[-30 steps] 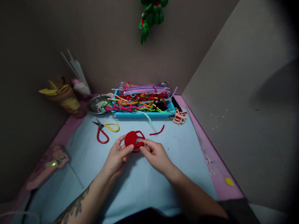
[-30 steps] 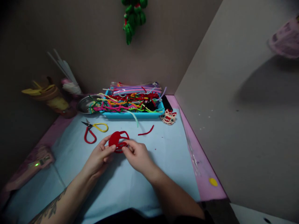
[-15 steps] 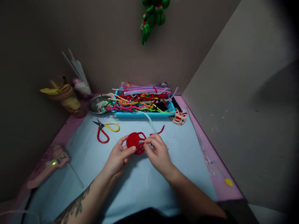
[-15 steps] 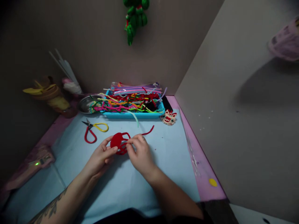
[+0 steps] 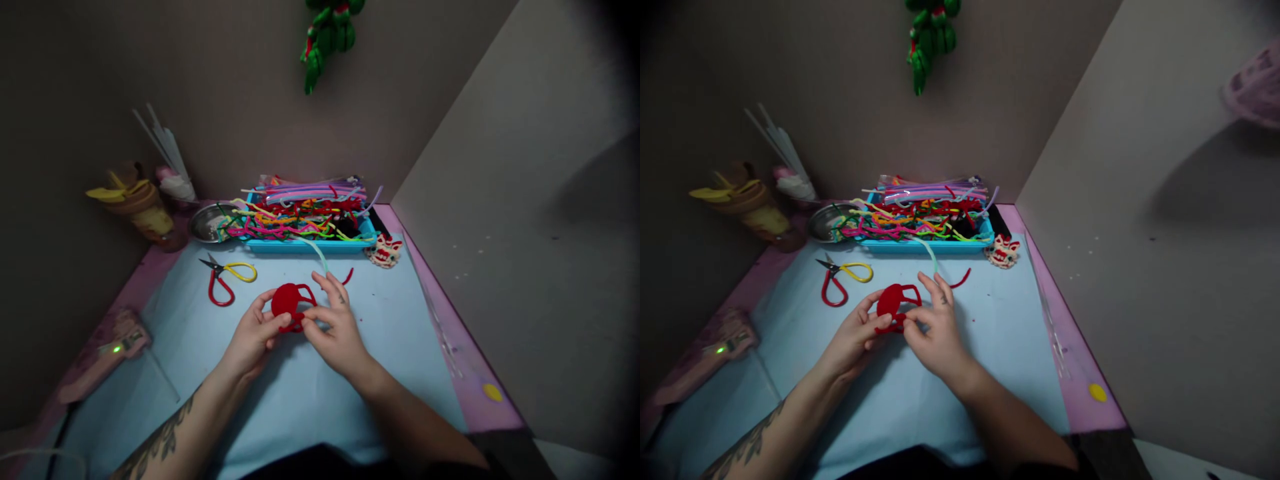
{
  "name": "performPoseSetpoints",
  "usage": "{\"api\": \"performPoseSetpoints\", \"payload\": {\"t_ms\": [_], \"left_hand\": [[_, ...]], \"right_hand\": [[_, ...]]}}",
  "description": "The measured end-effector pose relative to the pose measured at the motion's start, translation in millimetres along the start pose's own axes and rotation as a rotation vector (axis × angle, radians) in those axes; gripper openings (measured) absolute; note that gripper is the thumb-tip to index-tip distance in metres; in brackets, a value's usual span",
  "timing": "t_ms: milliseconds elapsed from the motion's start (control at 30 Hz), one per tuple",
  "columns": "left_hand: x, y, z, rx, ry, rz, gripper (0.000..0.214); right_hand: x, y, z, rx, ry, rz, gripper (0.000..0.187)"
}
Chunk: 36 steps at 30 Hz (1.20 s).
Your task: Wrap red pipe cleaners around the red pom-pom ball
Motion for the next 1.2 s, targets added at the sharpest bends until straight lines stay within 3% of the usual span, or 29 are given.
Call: {"api": "performPoseSetpoints", "payload": {"t_ms": [167,333,500,600,733,833,1067,1200], "left_hand": [[0.0,-9.6,-6.0,0.054,0.082,-0.113,0.072],[-6.2,-12.4,-11.0,0.123,0.157,-0.202,0.073],[-10.9,-13.2,-14.3,0.178,0.198,-0.246,0.072],[-9.1,-15.5,-14.3,0.182,0.191,-0.254,0.071],[-4.5,-19.7,-11.5,0.110,0.169,-0.265,0.069],[-2.8,-19.8,-10.3,0.055,0.166,-0.260,0.066],[-3.9,-13.7,-7.2,0.027,0.149,-0.233,0.065],[-4.7,-14.3,-7.0,0.036,0.145,-0.243,0.066]], "right_hand": [[-2.7,9.0,7.1,-0.102,-0.056,0.099,0.012],[-6.8,21.4,5.3,-0.169,-0.043,0.142,0.038],[-7.7,22.4,5.4,-0.199,-0.051,0.104,0.022],[-8.6,20.9,8.6,-0.227,-0.107,0.076,0.019],[-11.6,14.7,17.8,-0.246,-0.212,-0.019,0.031],[-13.8,11.5,24.6,-0.242,-0.270,-0.071,0.023],[-16.0,20.4,33.5,-0.168,-0.357,0.002,0.020],[-15.5,25.0,28.9,-0.020,-0.306,0.062,0.015]]}}
Point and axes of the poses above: each hand's wrist, its own x-axis towards the middle knuckle, its own y-axis out of the palm, z = x × y, the point moved 9 cm from there along x, towards the middle knuckle, and after that the axes turned 14 degrees about x, right-handed, at the moved point
